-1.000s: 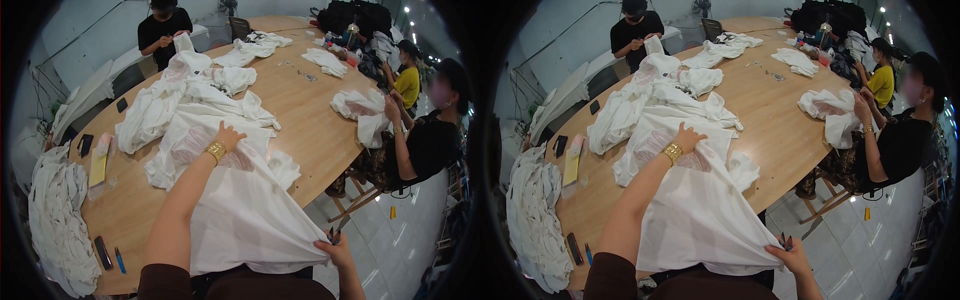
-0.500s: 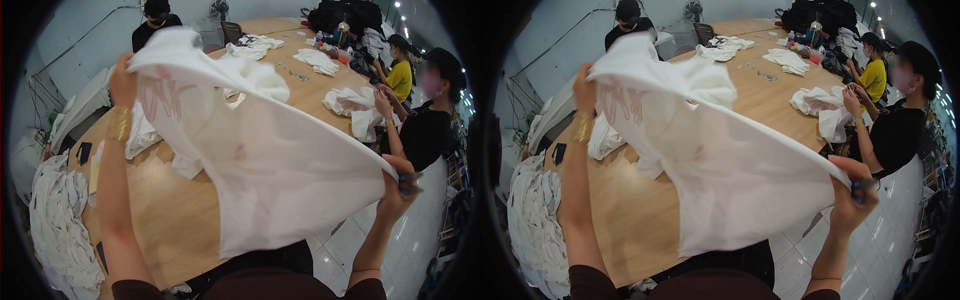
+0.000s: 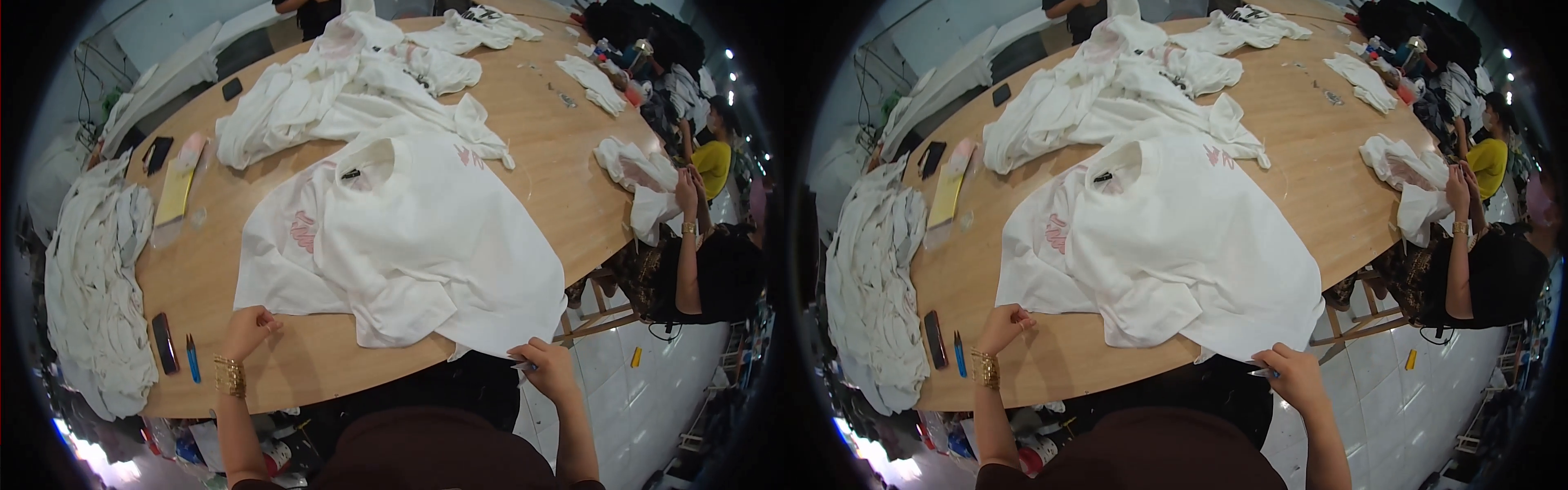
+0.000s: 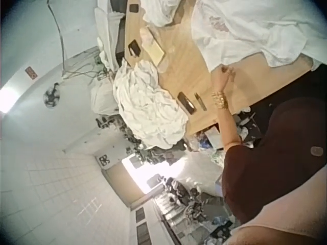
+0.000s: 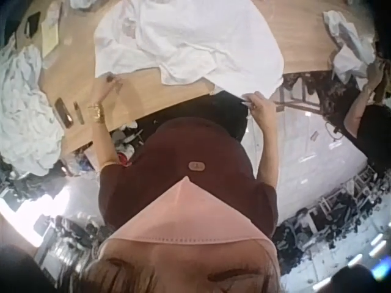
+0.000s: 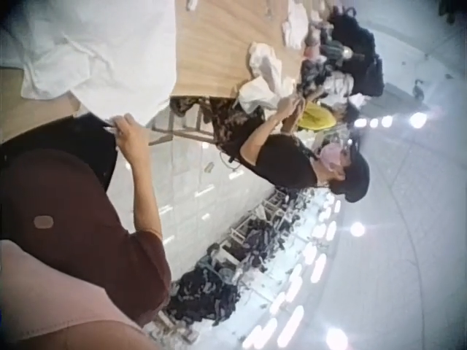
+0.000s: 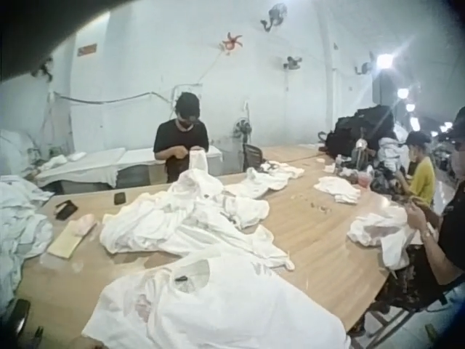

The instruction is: Trimming excess threads from white t-shirts using thread nippers.

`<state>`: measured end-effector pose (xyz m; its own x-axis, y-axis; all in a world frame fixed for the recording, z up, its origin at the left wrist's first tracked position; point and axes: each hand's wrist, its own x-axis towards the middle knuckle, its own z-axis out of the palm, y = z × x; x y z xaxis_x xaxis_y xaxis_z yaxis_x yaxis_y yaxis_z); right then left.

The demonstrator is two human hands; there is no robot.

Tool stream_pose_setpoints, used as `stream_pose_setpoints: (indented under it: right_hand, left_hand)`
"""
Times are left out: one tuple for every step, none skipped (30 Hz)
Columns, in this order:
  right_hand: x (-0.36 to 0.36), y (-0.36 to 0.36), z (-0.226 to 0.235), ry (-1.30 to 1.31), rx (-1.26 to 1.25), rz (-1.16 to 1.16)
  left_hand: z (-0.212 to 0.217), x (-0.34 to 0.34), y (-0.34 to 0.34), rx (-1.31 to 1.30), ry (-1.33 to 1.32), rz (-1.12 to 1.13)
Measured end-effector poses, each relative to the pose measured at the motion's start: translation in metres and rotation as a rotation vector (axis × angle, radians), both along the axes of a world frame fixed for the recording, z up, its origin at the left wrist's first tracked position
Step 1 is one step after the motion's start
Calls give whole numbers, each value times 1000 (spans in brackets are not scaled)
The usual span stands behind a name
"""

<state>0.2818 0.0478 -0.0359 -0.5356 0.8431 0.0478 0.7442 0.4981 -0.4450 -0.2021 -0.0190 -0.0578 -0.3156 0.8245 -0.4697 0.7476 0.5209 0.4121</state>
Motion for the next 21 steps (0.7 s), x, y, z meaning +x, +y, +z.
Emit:
stream_pose_setpoints:
  right_hand:
    - [0,-2,0,0,-35,-11]
    - [-1,-3,0,6,-69,-18]
    - [-2,-3,2,3,-75,-7]
    - [-4,-2,4,-9,-81,-3]
    - [-6,-2,5,-20,-85,-1]
    - [-7,-1,8,-23,-89,0]
    - [-9,-1,12,-22,-84,26]
    - [-10,-1,15,-20,-79,53]
    - [-9,-1,19,-19,-82,59]
    - [-10,-2,22,-19,-82,59]
    - [-11,-2,23,-19,-83,61]
    - [-10,-3,22,-20,-87,68]
    - [-5,-4,20,-14,-61,34]
    - [-2,-3,18,-5,-36,4]
    - [-1,-1,18,-5,-40,4]
    - [1,-2,17,42,-5,-51]
    - [2,-4,16,87,26,-111]
    - [4,-5,14,86,15,-123]
    - [5,-4,11,85,40,-131]
    - [3,-4,10,96,63,-119]
    - [0,-4,9,114,21,-84]
  left_hand:
    - [-3,6,-6,86,-110,23]
    - [-4,13,-13,176,-213,52]
    - [-7,31,-15,182,-339,105]
    - [-12,53,-12,191,-466,155]
    - [-17,79,-9,292,-455,118]
    - [-22,106,-3,390,-443,76]
    - [-36,125,-1,364,-441,142]
    - [-47,138,0,338,-438,209]
    - [-47,146,4,337,-436,214]
    - [-48,149,8,254,-352,75]
    - [-48,150,10,170,-267,-62]
    - [-48,147,7,167,-268,-55]
    - [-46,143,6,198,-435,-36]
    - [-44,135,4,229,-600,-13]
    - [-38,128,3,225,-601,-12]
    - [-29,118,1,298,-913,241]
    - [-19,107,-1,359,-1218,505]
    - [-8,93,-1,414,-1282,647]
    - [-3,76,-2,467,-1343,791]
    - [-21,45,-16,466,-1329,800]
    - [-55,8,-37,501,-1458,760]
